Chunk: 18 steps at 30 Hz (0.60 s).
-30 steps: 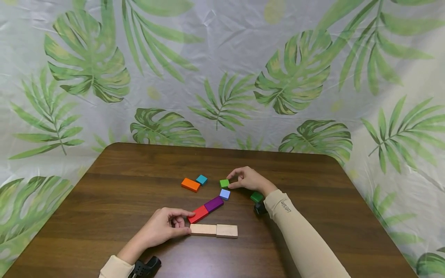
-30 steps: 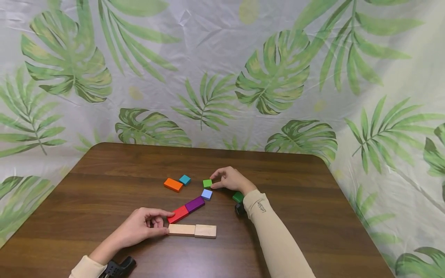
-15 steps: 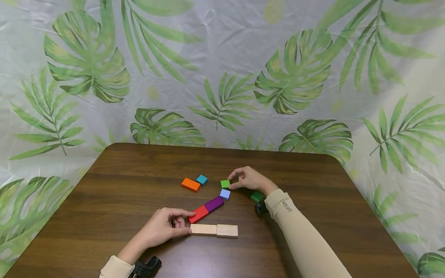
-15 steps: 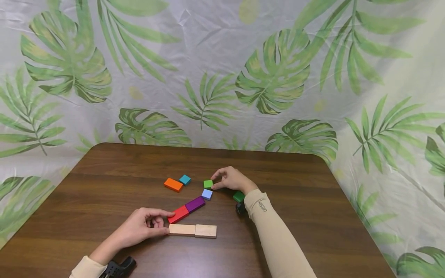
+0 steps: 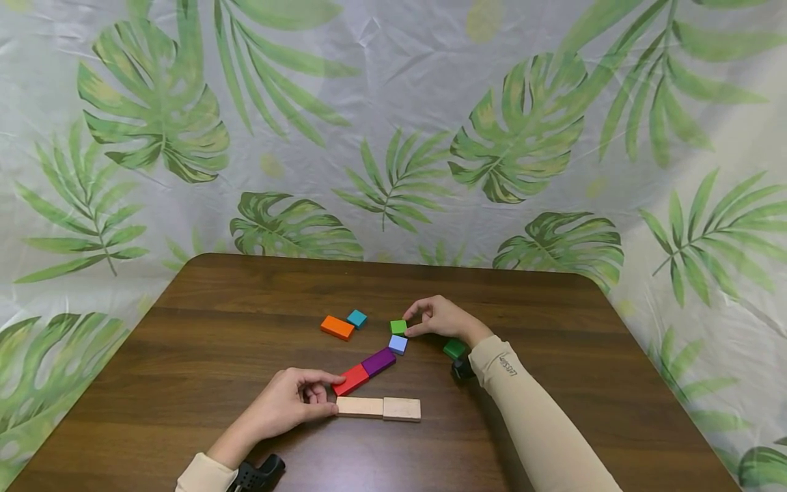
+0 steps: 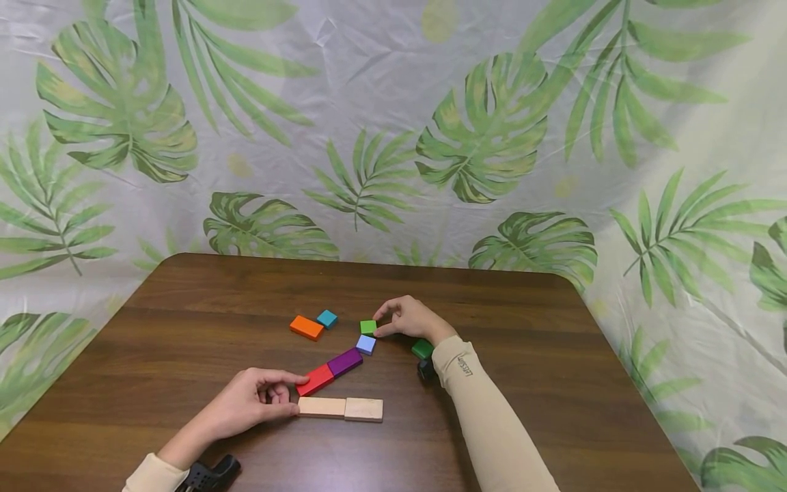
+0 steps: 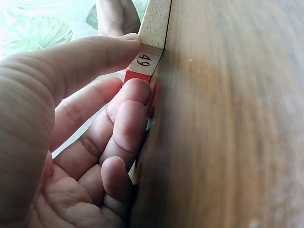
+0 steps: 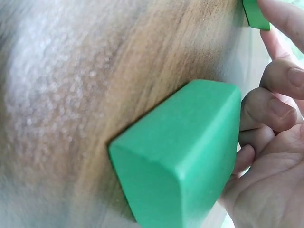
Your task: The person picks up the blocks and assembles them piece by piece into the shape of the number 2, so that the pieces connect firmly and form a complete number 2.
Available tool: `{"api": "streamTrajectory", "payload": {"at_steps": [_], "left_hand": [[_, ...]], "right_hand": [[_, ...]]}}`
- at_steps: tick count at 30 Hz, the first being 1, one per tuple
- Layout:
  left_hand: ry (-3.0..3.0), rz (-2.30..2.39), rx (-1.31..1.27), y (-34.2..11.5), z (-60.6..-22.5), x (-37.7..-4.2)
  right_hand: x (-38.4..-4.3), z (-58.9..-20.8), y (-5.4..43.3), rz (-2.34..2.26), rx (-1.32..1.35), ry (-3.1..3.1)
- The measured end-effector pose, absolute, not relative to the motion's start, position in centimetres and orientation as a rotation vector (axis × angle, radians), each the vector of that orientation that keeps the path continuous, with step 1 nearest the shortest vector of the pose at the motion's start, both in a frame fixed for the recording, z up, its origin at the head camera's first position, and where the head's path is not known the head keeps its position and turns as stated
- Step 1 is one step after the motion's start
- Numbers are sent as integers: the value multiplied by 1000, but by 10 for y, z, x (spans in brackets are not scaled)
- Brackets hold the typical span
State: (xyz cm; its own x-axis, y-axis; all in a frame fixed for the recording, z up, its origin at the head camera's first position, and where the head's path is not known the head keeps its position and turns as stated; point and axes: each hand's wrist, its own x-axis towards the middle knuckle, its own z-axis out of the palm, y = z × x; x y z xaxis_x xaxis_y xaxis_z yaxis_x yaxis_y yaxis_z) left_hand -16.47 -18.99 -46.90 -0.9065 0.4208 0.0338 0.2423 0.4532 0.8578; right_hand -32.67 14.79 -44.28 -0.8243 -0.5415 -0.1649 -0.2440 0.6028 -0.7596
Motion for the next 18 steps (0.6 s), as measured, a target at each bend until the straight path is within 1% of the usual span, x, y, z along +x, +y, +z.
{"api": "streamTrajectory", "payload": {"at_steps": [18], "left_hand": [[2518,1443,586,-191,-469,-165]], "right_hand": [[-327,-442,148,-1103,-620,2442]]}}
